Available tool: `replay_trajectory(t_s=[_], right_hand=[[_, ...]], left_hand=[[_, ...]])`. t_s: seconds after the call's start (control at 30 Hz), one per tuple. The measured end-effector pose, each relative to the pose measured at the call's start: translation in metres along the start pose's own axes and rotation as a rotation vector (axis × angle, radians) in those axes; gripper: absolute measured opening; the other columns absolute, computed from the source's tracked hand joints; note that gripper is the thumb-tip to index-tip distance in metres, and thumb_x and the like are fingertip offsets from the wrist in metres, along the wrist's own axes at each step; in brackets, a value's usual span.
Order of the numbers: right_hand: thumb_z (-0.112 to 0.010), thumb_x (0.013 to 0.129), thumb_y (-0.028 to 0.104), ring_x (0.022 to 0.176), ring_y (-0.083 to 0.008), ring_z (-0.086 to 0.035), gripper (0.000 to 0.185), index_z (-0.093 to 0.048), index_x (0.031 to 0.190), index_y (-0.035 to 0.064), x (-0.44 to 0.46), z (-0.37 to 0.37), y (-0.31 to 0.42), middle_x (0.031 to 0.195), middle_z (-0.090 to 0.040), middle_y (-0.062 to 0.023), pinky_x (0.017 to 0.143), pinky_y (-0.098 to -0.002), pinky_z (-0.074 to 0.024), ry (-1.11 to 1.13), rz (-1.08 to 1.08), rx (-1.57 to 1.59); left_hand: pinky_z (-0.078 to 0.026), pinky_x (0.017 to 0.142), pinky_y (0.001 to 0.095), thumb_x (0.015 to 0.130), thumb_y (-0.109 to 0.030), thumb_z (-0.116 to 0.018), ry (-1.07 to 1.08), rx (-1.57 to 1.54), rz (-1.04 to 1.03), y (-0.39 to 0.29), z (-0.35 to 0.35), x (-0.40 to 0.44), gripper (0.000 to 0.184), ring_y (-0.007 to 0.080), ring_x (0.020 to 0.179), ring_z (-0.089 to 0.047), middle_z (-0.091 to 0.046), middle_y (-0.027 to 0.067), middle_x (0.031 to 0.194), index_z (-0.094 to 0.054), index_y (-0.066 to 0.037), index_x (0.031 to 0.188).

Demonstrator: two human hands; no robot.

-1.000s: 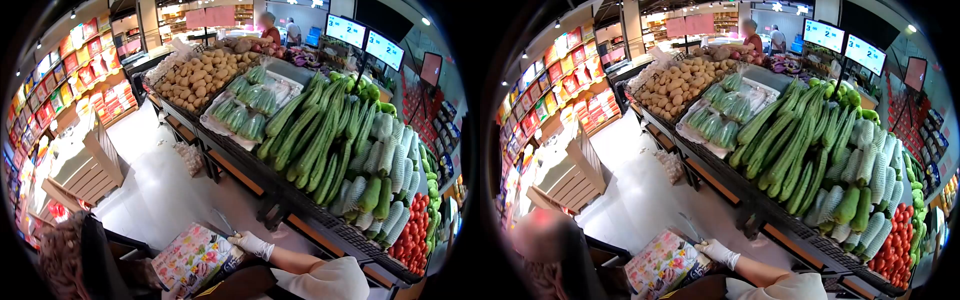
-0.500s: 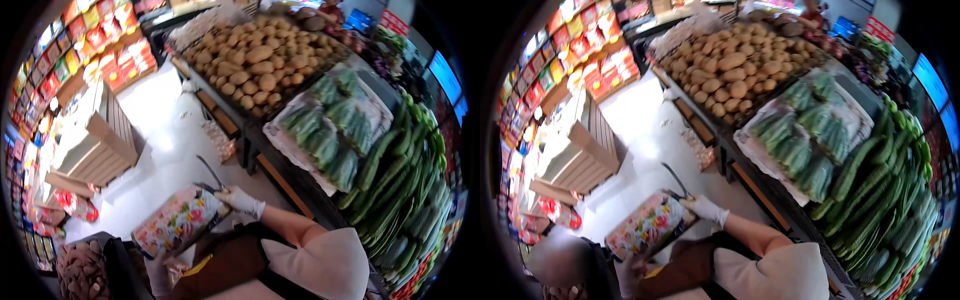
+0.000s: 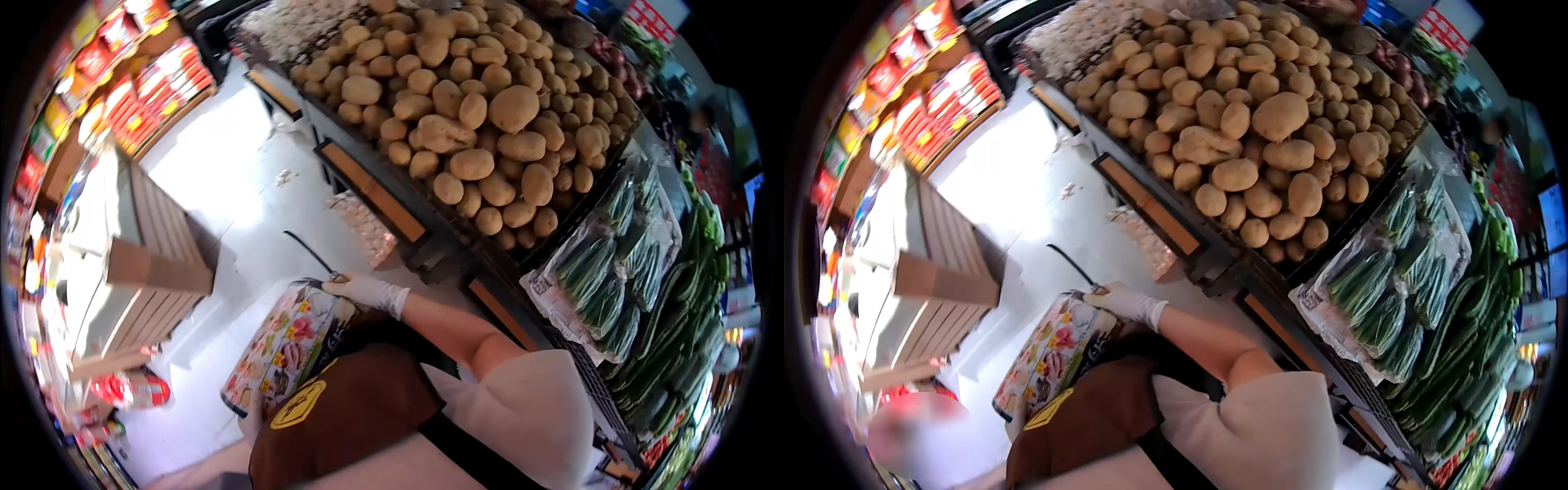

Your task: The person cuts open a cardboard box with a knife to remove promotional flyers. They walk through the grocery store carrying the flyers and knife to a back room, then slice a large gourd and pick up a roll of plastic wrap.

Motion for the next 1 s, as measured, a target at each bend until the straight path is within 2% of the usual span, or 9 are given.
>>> replay_trajectory(t_s=[0.17, 0.23, 0.4, 0.53, 0.57, 0.73, 0.8, 0.87, 1.0], right_hand=[[-0.062, 0.082, 0.04, 0.069, -0.0163, -0.055, 0.041, -0.062, 0.098, 0.0021, 0.127, 0.027, -0.026, 0.08, -0.061, -0.0064, 0.065, -0.0297, -0.046, -0.076, 0.123, 0.288], [-0.063, 0.075, 0.041, 0.076, -0.0209, -0.064, 0.045, -0.064, 0.092, -0.0013, 0.16, 0.062, 0.002, 0.083, -0.066, -0.0147, 0.066, -0.0329, -0.0499, -0.334, -0.067, -0.234], [-0.054, 0.08, 0.034, 0.094, -0.0309, -0.062, 0.04, -0.061, 0.101, 0.0, 0.286, 0.126, -0.064, 0.105, -0.062, -0.0208, 0.079, -0.0374, -0.0495, -0.65, -0.305, -0.705], [-0.039, 0.089, 0.028, 0.1, -0.0306, -0.057, 0.036, -0.053, 0.11, 0.0023, 0.33, 0.149, -0.076, 0.108, -0.058, -0.0172, 0.081, -0.0364, -0.0471, -1.169, -0.313, 0.009], [-0.039, 0.089, 0.029, 0.096, -0.0298, -0.058, 0.036, -0.053, 0.109, 0.0023, 0.341, 0.159, -0.09, 0.103, -0.058, -0.0164, 0.079, -0.0355, -0.0466, -1.26, -0.309, -0.158], [-0.04, 0.092, 0.023, 0.092, -0.0217, -0.054, 0.031, -0.059, 0.101, 0.0009, 0.382, 0.185, -0.081, 0.098, -0.058, -0.0131, 0.079, -0.029, -0.0431, -1.406, 0.003, -0.348], [-0.058, 0.082, 0.023, 0.094, -0.0283, -0.057, 0.033, -0.059, 0.1, -0.0043, 0.404, 0.205, -0.137, 0.103, -0.061, -0.0188, 0.084, -0.0366, -0.0425, -1.54, 0.189, -0.141], [-0.059, 0.081, 0.017, 0.092, -0.0236, -0.057, 0.029, -0.059, 0.102, -0.0031, 0.386, 0.198, -0.051, 0.107, -0.061, -0.017, 0.08, -0.0321, -0.0434, -1.538, -0.214, 0.199], [-0.053, 0.086, 0.018, 0.096, -0.0253, -0.056, 0.03, -0.055, 0.108, -0.0023, 0.391, 0.204, -0.089, 0.113, -0.057, -0.0169, 0.081, -0.0338, -0.0435, -1.488, -0.39, -0.023]], left_hand=[[-0.042, 0.05, 0.0228, 0.079, -0.011, -0.068, -0.125, 0.218, -0.137, -0.06, -0.033, 0.049, 0.019, 0.0089, 0.055, -0.052, -0.058, 0.0007, 0.07, -0.058, -0.002, 0.094], [-0.043, 0.051, 0.023, 0.079, -0.011, -0.068, -0.2, 0.277, -0.193, -0.083, -0.043, 0.07, 0.02, 0.0093, 0.056, -0.053, -0.058, 0.001, 0.071, -0.058, -0.002, 0.094], [-0.043, 0.052, 0.0242, 0.08, -0.012, -0.067, -0.321, 0.331, -0.182, -0.125, -0.067, 0.121, 0.02, 0.0103, 0.058, -0.053, -0.059, 0.0018, 0.073, -0.058, -0.002, 0.095], [-0.044, 0.052, 0.0251, 0.08, -0.012, -0.066, -0.38, 0.364, -0.137, -0.159, -0.093, 0.155, 0.02, 0.0111, 0.059, -0.054, -0.059, 0.0025, 0.075, -0.058, -0.002, 0.095], [-0.044, 0.053, 0.0253, 0.081, -0.013, -0.066, -0.397, 0.36, -0.13, -0.162, -0.101, 0.162, 0.02, 0.0113, 0.06, -0.054, -0.059, 0.0026, 0.075, -0.058, -0.002, 0.095], [-0.044, 0.054, 0.0265, 0.081, -0.014, -0.065, -0.389, 0.328, -0.069, -0.19, -0.136, 0.201, 0.02, 0.0123, 0.062, -0.055, -0.06, 0.0034, 0.077, -0.059, -0.002, 0.096], [-0.044, 0.054, 0.0269, 0.081, -0.014, -0.065, -0.345, 0.324, -0.021, -0.194, -0.147, 0.219, 0.02, 0.0127, 0.063, -0.055, -0.06, 0.0038, 0.078, -0.059, -0.002, 0.096], [-0.045, 0.054, 0.0274, 0.082, -0.014, -0.065, -0.294, 0.327, 0.009, -0.2, -0.157, 0.236, 0.02, 0.0131, 0.063, -0.055, -0.06, 0.0041, 0.079, -0.059, -0.002, 0.096], [-0.045, 0.055, 0.0283, 0.082, -0.015, -0.064, -0.21, 0.359, 0.025, -0.214, -0.169, 0.258, 0.02, 0.0139, 0.065, -0.056, -0.06, 0.0047, 0.081, -0.059, -0.002, 0.097]])
Point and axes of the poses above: each hand's wrist, its own x-axis towards the middle knuckle, its own z-axis out of the back of the hand, y = z × x, the point moved 1 cm from there along x, towards the middle knuckle
